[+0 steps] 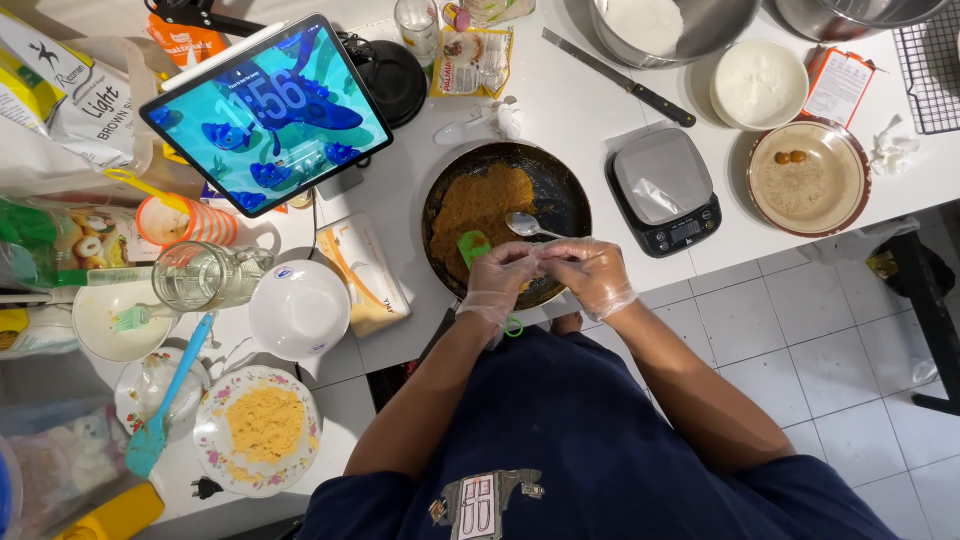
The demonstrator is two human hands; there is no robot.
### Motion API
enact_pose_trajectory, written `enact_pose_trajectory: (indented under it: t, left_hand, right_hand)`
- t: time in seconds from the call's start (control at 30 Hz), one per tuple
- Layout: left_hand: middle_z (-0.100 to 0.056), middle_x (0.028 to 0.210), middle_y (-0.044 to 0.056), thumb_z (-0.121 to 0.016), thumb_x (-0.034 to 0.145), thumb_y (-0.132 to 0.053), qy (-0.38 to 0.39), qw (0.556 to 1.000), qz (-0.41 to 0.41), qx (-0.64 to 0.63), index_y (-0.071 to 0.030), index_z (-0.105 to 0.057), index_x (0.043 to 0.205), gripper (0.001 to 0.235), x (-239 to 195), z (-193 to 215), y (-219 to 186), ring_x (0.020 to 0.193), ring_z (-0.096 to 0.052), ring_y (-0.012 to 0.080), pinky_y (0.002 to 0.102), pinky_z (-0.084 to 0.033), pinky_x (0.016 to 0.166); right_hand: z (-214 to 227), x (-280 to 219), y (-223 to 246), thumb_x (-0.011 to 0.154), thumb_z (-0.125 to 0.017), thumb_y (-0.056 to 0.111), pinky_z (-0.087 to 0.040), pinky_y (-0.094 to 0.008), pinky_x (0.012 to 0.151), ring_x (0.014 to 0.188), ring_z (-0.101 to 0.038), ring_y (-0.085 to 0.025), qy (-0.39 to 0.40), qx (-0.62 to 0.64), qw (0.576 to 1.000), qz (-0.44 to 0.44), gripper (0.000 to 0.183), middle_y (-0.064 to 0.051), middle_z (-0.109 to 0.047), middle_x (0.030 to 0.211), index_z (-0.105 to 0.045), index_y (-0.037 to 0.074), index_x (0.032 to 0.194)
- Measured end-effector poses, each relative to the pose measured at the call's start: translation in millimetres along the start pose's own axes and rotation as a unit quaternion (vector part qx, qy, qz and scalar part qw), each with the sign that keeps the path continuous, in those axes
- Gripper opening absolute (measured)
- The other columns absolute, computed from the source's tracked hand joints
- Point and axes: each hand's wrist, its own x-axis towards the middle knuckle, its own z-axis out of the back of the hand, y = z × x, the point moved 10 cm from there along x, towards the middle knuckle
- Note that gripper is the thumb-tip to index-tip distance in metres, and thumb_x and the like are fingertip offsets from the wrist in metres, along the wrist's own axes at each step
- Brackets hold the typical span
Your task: The person scoops a thick orange paste from a pan using a spoon and a spatula, weighs small portions on a digital scale, and rolls them into balls by hand. The finished balls are placed on a plate.
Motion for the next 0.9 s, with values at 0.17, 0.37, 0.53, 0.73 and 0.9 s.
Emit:
enact_pose_trajectory:
  t: [0.17,0.37,0.53,0.73,0.9]
  left_hand:
    - [-0.071,0.076,0.013,-0.078,0.076,-0.001,-0.021,0.999,-0.033,0.026,-0.001,-0.075,0.094,0.018,4,2,1,0.063,-0.07,0.0169,0.028,-0.063,0.062]
    - [-0.075,0.084,0.01,-0.08,0.083,-0.012,-0.043,0.981,-0.078,0.169,-0.011,-0.078,0.094,0.012,16,28,-22,0.072,-0.077,0.0213,0.033,-0.065,0.065]
    - [-0.068,0.123,0.01,-0.064,0.101,-0.035,-0.033,0.92,-0.047,0.389,-0.021,-0.071,0.124,0.028,10,21,-44,0.122,-0.061,0.0368,0.059,-0.052,0.101]
    - [-0.047,0.148,0.027,-0.046,0.108,-0.046,-0.036,0.92,-0.065,0.385,-0.006,-0.047,0.15,0.057,-18,-11,-84,0.144,-0.033,0.052,0.073,-0.028,0.12]
    - [-0.054,0.14,0.023,-0.046,0.105,-0.054,-0.025,0.934,-0.081,0.348,-0.015,-0.051,0.148,0.059,-10,-8,-68,0.137,-0.043,0.0526,0.075,-0.037,0.112]
  right_hand:
    - [7,4,-18,0.076,-0.085,0.009,-0.056,-0.032,0.07,0.072,-0.066,-0.014,0.023,0.049,0.995,-0.088,0.012,-0.011,-0.075,0.08,-0.081,0.011,0.087]
    - [29,-8,-43,0.082,-0.075,-0.006,-0.064,-0.036,0.085,0.085,-0.074,-0.027,-0.027,0.308,0.919,-0.244,0.024,-0.022,-0.069,0.093,-0.072,-0.01,0.106]
    - [43,-13,-33,0.091,-0.068,0.0,-0.062,-0.031,0.089,0.092,-0.076,-0.024,-0.03,0.314,0.908,-0.275,0.026,-0.017,-0.071,0.1,-0.07,-0.01,0.115]
    - [51,-14,-13,0.086,-0.071,-0.004,-0.065,-0.034,0.086,0.09,-0.076,-0.028,-0.027,0.281,0.925,-0.253,0.031,-0.02,-0.071,0.099,-0.07,-0.009,0.117]
    - [98,2,-8,0.088,-0.071,0.002,-0.063,-0.036,0.084,0.089,-0.073,-0.024,-0.055,0.166,0.964,-0.2,0.021,-0.022,-0.075,0.096,-0.078,-0.001,0.108]
